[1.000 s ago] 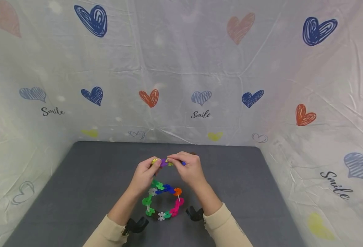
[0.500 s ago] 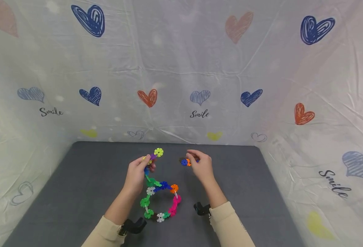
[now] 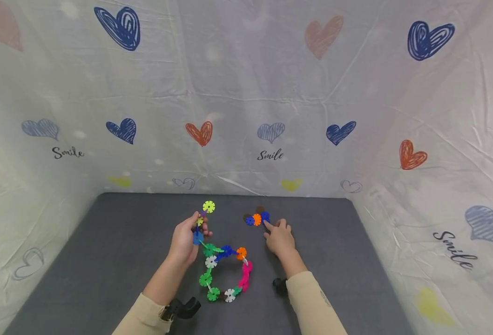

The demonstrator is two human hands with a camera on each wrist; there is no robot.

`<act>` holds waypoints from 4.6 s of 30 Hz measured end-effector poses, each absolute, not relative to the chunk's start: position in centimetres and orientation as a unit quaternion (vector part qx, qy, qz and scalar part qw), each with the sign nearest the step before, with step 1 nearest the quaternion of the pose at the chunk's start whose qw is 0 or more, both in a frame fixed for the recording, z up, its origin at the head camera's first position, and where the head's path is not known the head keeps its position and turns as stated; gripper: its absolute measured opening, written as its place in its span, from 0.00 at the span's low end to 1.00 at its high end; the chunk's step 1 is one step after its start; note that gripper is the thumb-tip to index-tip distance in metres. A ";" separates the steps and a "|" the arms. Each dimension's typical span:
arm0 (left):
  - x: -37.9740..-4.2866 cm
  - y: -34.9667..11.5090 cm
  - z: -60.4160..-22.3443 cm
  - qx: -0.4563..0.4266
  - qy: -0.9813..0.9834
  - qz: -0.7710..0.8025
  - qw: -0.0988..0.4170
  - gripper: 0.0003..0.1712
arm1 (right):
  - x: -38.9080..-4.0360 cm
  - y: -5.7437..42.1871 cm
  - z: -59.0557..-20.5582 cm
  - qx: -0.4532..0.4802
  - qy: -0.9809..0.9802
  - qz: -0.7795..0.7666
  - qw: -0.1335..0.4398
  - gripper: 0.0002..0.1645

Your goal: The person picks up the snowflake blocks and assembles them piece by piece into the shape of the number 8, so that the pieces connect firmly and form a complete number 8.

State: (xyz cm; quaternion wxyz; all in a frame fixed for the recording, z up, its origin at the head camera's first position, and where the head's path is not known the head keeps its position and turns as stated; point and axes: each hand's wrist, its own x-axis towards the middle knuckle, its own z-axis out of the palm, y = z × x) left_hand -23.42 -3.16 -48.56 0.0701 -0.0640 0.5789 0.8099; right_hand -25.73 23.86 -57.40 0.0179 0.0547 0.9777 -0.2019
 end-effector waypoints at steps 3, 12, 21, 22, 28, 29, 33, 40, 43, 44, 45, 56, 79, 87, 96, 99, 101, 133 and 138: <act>-23.5 -3.1 -48.6 -0.070 0.563 0.822 0.060 0.21 | -25.4 24.3 -57.3 0.055 0.979 -0.197 -0.006 0.21; -23.5 -2.8 -48.8 -0.062 0.659 0.748 0.043 0.29 | -25.3 24.9 -57.1 0.054 0.963 -0.259 -0.046 0.06; -23.3 -3.0 -49.0 -0.054 0.719 0.693 0.007 0.18 | -25.3 25.3 -57.0 0.068 0.936 -0.345 -0.012 0.07; -23.3 -3.0 -49.0 -0.050 0.715 0.697 0.006 0.17 | -25.2 25.1 -56.8 0.058 0.934 -0.351 -0.020 0.06; -23.3 -2.8 -49.2 -0.052 0.710 0.702 -0.003 0.13 | -24.4 23.2 -54.3 0.015 0.919 -0.387 -0.074 0.10; -23.3 -2.8 -49.3 -0.053 0.713 0.699 -0.006 0.12 | -24.2 22.7 -53.8 0.008 0.916 -0.393 -0.084 0.10; -23.3 -2.8 -49.5 -0.053 0.724 0.688 -0.018 0.12 | -23.6 20.8 -51.9 -0.017 0.896 -0.424 -0.129 0.09; -22.9 -2.5 -49.0 -0.049 0.739 0.671 -0.032 0.12 | -22.7 17.6 -49.7 -0.113 0.864 -0.444 -0.207 0.04; -22.8 -2.3 -48.8 -0.046 0.742 0.668 -0.039 0.13 | -22.7 16.6 -49.4 -0.146 0.865 -0.417 -0.238 0.04; -22.8 -2.2 -48.7 -0.044 0.743 0.667 -0.040 0.13 | -22.7 16.3 -49.3 -0.152 0.867 -0.406 -0.247 0.04; -22.7 -2.1 -48.7 -0.042 0.743 0.666 -0.041 0.13 | -22.7 16.1 -49.3 -0.157 0.868 -0.396 -0.256 0.04; -22.4 -1.7 -48.3 -0.010 0.753 0.656 -0.043 0.11 | -22.7 15.5 -48.8 -0.199 0.865 -0.326 -0.326 0.05; -22.6 -2.2 -49.6 -0.092 0.669 0.736 -0.049 0.13 | -24.0 19.3 -50.0 -0.070 0.892 -0.420 -0.154 0.13; -22.1 -1.5 -50.8 -0.107 0.609 0.785 -0.046 0.16 | -25.8 22.4 -53.6 0.028 0.887 -0.446 -0.118 0.11; -22.5 -2.4 -51.5 -0.129 0.631 0.764 0.023 0.21 | -27.1 23.7 -56.8 -0.013 0.964 -0.266 -0.011 0.22; -22.7 -2.6 -51.7 -0.132 0.641 0.756 0.030 0.22 | -27.0 23.8 -57.0 -0.019 0.980 -0.197 0.024 0.25; -22.7 -2.7 -51.8 -0.130 0.643 0.754 0.031 0.22 | -26.9 23.9 -57.0 -0.007 0.985 -0.170 0.039 0.24; -22.6 -3.4 -52.0 -0.099 0.666 0.737 0.060 0.19 | -26.1 25.2 -57.3 0.075 0.931 -0.356 0.024 0.09; -22.5 -3.4 -51.8 -0.101 0.666 0.736 0.062 0.19 | -26.2 24.6 -57.8 0.047 0.930 -0.365 -0.009 0.12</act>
